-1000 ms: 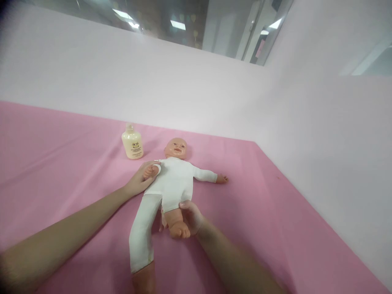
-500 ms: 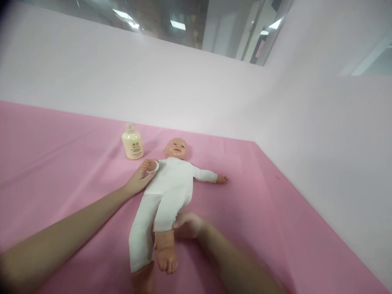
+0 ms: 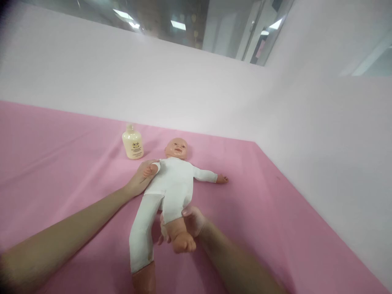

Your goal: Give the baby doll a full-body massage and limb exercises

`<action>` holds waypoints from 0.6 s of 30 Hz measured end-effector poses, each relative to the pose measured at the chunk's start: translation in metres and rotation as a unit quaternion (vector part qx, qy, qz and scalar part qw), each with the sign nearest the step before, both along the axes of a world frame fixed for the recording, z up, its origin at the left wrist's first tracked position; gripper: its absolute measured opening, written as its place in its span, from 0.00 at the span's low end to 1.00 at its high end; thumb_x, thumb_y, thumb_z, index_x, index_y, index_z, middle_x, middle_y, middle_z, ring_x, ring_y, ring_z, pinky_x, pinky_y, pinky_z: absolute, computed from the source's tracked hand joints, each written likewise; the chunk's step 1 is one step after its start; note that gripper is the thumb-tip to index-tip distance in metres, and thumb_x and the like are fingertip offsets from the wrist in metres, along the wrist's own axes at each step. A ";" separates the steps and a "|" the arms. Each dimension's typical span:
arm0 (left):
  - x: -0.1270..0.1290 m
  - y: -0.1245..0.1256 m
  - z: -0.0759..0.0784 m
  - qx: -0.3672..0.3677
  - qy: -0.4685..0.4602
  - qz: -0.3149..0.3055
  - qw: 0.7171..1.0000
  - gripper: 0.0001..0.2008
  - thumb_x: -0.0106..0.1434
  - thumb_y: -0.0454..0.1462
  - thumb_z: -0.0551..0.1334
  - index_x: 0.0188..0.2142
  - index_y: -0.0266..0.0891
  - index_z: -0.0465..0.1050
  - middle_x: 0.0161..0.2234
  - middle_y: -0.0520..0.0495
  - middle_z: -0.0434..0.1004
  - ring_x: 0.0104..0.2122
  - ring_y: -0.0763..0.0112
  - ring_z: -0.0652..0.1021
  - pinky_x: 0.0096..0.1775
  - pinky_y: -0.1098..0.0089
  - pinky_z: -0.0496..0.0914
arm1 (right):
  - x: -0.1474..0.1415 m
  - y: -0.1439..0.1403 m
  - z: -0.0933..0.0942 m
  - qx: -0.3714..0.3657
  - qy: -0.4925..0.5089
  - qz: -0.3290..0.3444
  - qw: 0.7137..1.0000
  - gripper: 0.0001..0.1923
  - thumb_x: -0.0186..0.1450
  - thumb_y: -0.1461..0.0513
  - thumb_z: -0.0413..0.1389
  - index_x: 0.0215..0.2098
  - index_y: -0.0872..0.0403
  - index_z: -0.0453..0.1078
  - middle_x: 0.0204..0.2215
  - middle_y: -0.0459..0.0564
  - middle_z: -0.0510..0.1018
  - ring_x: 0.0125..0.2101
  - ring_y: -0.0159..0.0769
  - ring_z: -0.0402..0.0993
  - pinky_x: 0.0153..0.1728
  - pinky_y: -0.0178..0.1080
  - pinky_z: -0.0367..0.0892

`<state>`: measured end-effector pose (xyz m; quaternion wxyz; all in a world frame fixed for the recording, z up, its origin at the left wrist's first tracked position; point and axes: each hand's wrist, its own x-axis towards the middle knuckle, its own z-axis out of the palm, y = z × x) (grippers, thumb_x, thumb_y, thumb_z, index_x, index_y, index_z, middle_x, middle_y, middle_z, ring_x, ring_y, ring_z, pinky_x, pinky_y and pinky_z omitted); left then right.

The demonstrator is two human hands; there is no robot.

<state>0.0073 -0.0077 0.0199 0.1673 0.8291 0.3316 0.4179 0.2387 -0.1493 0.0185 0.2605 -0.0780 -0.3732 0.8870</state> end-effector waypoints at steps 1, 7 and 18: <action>0.000 -0.003 0.002 0.013 0.013 -0.005 1.000 0.22 0.71 0.45 0.49 0.61 0.42 0.58 0.59 0.39 0.66 0.59 0.56 0.66 0.60 0.52 0.59 | -0.001 0.001 0.001 -0.004 0.020 -0.033 0.999 0.28 0.51 0.43 0.55 0.36 0.59 0.69 0.20 0.51 0.74 0.24 0.39 0.70 0.38 0.48 0.67; -0.001 -0.009 0.009 0.066 0.072 -0.047 0.994 0.21 0.70 0.39 0.51 0.61 0.43 0.60 0.60 0.42 0.66 0.60 0.58 0.65 0.60 0.53 0.58 | -0.005 0.000 0.015 -0.061 0.023 -0.149 0.987 0.26 0.57 0.45 0.52 0.37 0.60 0.70 0.20 0.46 0.71 0.25 0.34 0.65 0.35 0.41 0.66; 0.000 -0.013 0.017 0.058 0.048 -0.064 0.995 0.22 0.66 0.36 0.54 0.59 0.44 0.64 0.59 0.43 0.69 0.59 0.58 0.67 0.60 0.53 0.59 | -0.006 0.000 0.017 -0.053 0.008 -0.155 0.986 0.27 0.58 0.45 0.51 0.38 0.61 0.70 0.20 0.47 0.70 0.24 0.34 0.64 0.34 0.41 0.65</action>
